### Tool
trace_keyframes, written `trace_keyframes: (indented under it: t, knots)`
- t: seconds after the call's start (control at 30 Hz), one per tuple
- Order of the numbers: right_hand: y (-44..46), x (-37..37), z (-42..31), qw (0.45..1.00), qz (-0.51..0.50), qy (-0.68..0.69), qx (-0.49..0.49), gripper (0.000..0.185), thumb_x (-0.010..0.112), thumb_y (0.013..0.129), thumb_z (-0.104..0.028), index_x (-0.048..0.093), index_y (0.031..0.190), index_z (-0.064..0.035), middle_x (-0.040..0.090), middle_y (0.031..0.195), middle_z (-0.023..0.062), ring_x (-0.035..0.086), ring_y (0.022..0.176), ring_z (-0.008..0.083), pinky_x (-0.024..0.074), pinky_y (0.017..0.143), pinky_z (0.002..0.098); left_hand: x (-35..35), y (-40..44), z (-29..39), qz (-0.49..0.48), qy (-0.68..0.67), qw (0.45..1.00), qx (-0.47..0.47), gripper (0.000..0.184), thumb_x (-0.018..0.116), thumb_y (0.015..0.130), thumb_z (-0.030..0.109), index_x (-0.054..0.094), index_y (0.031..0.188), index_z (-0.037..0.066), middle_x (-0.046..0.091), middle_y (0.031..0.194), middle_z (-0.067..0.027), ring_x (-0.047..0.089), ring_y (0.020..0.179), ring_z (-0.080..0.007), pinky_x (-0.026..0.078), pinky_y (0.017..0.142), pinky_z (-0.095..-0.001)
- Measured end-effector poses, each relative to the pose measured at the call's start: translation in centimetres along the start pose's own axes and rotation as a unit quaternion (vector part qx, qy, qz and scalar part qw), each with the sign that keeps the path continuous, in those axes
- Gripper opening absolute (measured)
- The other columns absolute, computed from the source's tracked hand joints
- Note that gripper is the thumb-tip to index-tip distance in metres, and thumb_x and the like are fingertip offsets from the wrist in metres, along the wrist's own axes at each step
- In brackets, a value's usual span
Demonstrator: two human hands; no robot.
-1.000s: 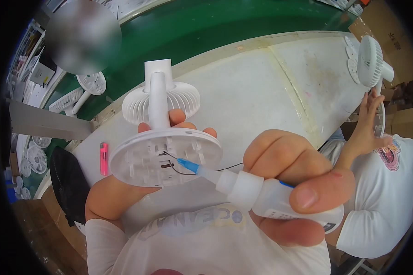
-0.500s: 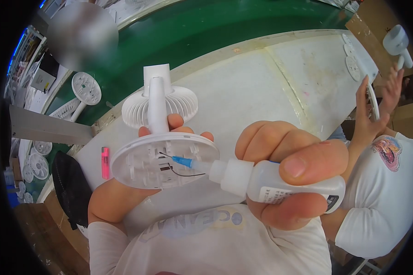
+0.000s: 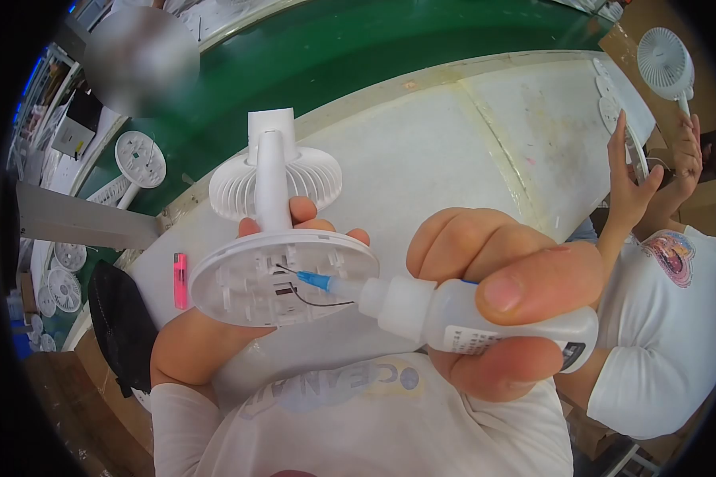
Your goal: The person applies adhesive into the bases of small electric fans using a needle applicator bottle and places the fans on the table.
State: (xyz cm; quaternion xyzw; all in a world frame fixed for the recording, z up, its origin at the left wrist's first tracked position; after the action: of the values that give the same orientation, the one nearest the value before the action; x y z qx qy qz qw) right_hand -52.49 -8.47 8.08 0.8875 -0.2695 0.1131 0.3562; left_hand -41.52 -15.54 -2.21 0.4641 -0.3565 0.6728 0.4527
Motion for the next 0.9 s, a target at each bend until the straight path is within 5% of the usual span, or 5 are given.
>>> trace_keyframes:
  t: [0.3, 0.43, 0.7, 0.73, 0.9]
  knots:
    - [0.3, -0.2, -0.2, 0.999, -0.013, 0.037, -0.035, 0.030, 0.057, 0.079, -0.040, 0.041, 0.079, -0.0155, 0.030, 0.056, -0.0028, 0.028, 0.046, 0.0102, 0.0276, 0.044, 0.0234, 0.1, 0.3, 0.3, -0.008, 0.034, 0.999, 0.012, 0.043, 0.049, 0.085, 0.031, 0.041, 0.119, 0.005, 0.048, 0.118, -0.0131, 0.048, 0.107, -0.0241, 0.043, 0.087, -0.0358]
    - [0.0, 0.3, -1.2, 0.984, -0.028, 0.106, -0.137, 0.028, 0.056, 0.080, -0.036, 0.044, 0.082, -0.0112, 0.033, 0.056, -0.0014, 0.031, 0.046, 0.0111, 0.0276, 0.042, 0.0239, 1.2, 0.4, 1.0, -0.002, -0.027, 0.999, 0.017, 0.043, 0.046, 0.086, 0.028, 0.038, 0.122, 0.005, 0.043, 0.122, -0.0125, 0.045, 0.110, -0.0246, 0.041, 0.089, -0.0359]
    - [-4.4, 3.1, -3.8, 0.908, -0.200, -0.051, -0.365, 0.036, 0.051, 0.082, -0.040, 0.047, 0.093, -0.0058, 0.052, 0.065, 0.0025, 0.041, 0.043, 0.0111, 0.0311, 0.035, 0.0228, 0.5, -2.2, 1.3, 0.153, 0.028, 0.988, -0.006, 0.047, 0.044, 0.085, 0.034, 0.036, 0.121, 0.006, 0.043, 0.118, -0.0092, 0.042, 0.110, -0.0178, 0.037, 0.093, -0.0308]
    - [-4.4, 3.4, -4.3, 0.886, -0.282, -0.011, -0.369, 0.043, 0.059, 0.076, -0.040, 0.045, 0.096, -0.0052, 0.051, 0.069, 0.0079, 0.050, 0.056, 0.0221, 0.0421, 0.050, 0.0339, 0.5, -2.5, 1.3, 0.157, 0.040, 0.987, -0.004, 0.047, 0.044, 0.085, 0.035, 0.036, 0.121, 0.006, 0.043, 0.119, -0.0094, 0.041, 0.110, -0.0172, 0.037, 0.093, -0.0303]
    - [-4.2, 3.3, -3.5, 0.906, -0.168, -0.064, -0.384, 0.039, 0.050, 0.082, -0.041, 0.045, 0.098, -0.0058, 0.052, 0.062, 0.0035, 0.043, 0.044, 0.0131, 0.0329, 0.036, 0.0242, 0.6, -2.7, 1.1, 0.186, 0.016, 0.982, -0.017, 0.048, 0.044, 0.084, 0.035, 0.037, 0.122, 0.006, 0.042, 0.121, -0.0097, 0.040, 0.111, -0.0171, 0.036, 0.093, -0.0295]
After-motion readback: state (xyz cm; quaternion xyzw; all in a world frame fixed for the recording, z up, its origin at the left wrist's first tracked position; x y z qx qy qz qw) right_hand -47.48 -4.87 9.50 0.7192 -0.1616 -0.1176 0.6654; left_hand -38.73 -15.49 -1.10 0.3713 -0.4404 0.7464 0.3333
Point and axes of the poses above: each hand's wrist, its own y-axis towards the middle knuckle, its own x-axis out of the palm, z = x × y, the point moved 8 cm from there along y, towards the middle knuckle
